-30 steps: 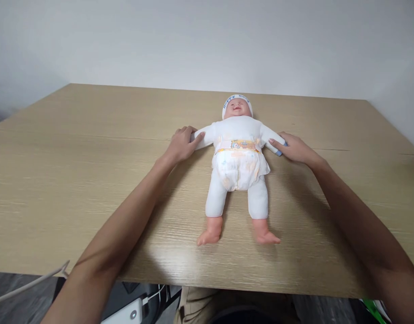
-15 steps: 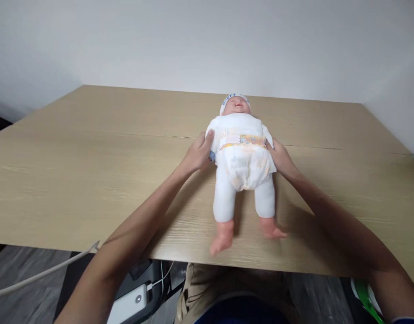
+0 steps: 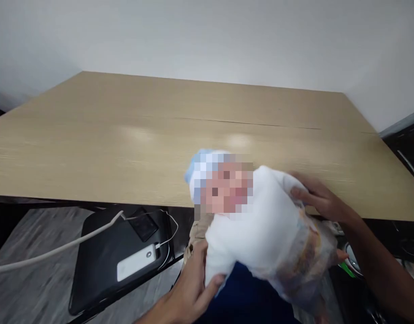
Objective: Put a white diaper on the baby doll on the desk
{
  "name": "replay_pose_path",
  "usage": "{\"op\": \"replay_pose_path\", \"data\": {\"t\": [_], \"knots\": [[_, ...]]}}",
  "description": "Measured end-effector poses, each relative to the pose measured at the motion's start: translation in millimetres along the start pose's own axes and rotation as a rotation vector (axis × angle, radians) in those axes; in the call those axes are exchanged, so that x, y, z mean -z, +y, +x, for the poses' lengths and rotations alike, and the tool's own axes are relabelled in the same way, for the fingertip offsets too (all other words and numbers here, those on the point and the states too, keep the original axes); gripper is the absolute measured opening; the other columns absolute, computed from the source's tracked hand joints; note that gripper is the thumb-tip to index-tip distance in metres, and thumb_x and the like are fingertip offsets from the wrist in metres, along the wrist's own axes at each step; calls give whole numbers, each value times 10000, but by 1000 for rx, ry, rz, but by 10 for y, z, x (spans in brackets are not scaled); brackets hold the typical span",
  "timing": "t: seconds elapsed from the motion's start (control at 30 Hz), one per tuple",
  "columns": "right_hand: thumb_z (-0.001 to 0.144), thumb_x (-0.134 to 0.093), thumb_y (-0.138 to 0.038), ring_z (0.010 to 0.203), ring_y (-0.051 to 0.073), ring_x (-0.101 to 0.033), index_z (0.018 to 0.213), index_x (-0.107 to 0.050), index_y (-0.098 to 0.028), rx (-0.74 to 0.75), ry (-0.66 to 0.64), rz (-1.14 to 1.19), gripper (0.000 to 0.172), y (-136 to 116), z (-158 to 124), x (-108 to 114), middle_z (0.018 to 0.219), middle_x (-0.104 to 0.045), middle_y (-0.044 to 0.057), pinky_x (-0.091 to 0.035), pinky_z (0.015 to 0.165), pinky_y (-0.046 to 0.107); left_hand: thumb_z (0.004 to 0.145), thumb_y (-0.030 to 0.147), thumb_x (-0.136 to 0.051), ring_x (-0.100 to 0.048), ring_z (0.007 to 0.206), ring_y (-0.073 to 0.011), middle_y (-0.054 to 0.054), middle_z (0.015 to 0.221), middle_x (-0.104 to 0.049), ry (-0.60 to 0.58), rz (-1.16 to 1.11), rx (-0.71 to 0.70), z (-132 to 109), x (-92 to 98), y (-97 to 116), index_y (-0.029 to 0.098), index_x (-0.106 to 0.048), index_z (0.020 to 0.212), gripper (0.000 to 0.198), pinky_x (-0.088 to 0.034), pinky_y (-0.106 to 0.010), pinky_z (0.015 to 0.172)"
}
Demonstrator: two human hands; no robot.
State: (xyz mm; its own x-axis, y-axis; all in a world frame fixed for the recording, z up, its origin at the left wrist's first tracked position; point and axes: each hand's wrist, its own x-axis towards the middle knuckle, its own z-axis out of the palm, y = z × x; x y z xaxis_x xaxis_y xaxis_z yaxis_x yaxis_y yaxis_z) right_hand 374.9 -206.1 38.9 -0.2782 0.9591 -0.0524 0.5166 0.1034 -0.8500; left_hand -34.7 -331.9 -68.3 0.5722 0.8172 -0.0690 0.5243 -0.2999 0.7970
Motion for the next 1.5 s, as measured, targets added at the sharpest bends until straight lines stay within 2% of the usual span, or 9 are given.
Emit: {"op": "replay_pose_path", "data": {"t": [0.2,0.4,0.63,0.77,0.87,0.97,1.1,1.27,1.5], "knots": [[1063,-638,-610,1123,354,-751,1291,-794,-365,34,-199,6,369,212,-711,-637,1214,-813,49,-608,1014,477,998,506,-691,-691,1361,-462,-170,1546,-668,-68,7,-46,-733,-283,-312,426,-331,1733,823,-617,-657,1089],[1104,-567,-579,1172,341,-746,1379,-759,-343,46,-148,27,410,517,-799,-1096,1293,-809,67,-586,1081,512,1079,553,-570,-764,1182,-403,-197,1384,-748,-81,63,81,-717,-224,-306,258,-581,1517,529,-648,-556,1026],[1069,-534,-643,1255,369,-749,1097,-850,-360,-60,81,-40,425,1105,-649,-1376,1266,-840,81,-533,1177,640,1152,564,-412,-762,1220,-365,-73,1498,-739,-137,67,244,-753,-204,-193,412,-501,1660,537,-632,-525,1031],[1087,-530,-640,1295,338,-745,1083,-845,-348,-106,147,104,429,1149,-729,-1410,1298,-831,66,-558,1163,582,1130,576,-434,-761,1039,-362,-69,1266,-812,-138,114,222,-821,-159,-260,391,-719,1429,453,-614,-528,934],[1093,-544,-639,1187,344,-765,1093,-841,-325,-146,207,155,432,1038,-787,-1442,1206,-843,75,-601,1042,533,1126,538,-374,-720,941,-341,-75,1019,-796,112,131,229,-912,-154,-708,348,-806,1095,472,-592,-519,900],[1111,-547,-614,1087,318,-764,1100,-842,-306,-113,217,189,426,923,-782,-1518,1132,-838,78,-596,962,468,1095,554,-388,-706,979,-327,-78,940,-755,588,260,546,-969,-31,-1435,298,-742,908,475,-576,-516,1008],[1121,-551,-606,1075,289,-752,1095,-849,-265,-62,198,237,454,872,-690,-1619,1126,-835,90,-576,971,418,1074,393,-366,-630,1271,-428,-260,1300,-704,848,381,852,-860,393,-2335,80,-674,1299,493,-441,-672,1186],[1115,-577,-613,1023,269,-752,1084,-852,-264,-79,199,296,446,891,-625,-1672,1090,-840,76,-577,954,396,1119,395,-595,-584,1447,-406,-233,1530,-620,829,386,1088,-607,814,-2934,101,-604,1508,488,-487,-659,1209],[1113,-586,-619,974,254,-731,1101,-857,-247,-103,232,327,461,933,-676,-1725,1056,-828,85,-570,911,382,1154,391,-454,-483,1545,-471,-283,1663,-488,677,404,1113,-482,663,-3185,156,-591,1625,544,-417,-695,1240]]}}
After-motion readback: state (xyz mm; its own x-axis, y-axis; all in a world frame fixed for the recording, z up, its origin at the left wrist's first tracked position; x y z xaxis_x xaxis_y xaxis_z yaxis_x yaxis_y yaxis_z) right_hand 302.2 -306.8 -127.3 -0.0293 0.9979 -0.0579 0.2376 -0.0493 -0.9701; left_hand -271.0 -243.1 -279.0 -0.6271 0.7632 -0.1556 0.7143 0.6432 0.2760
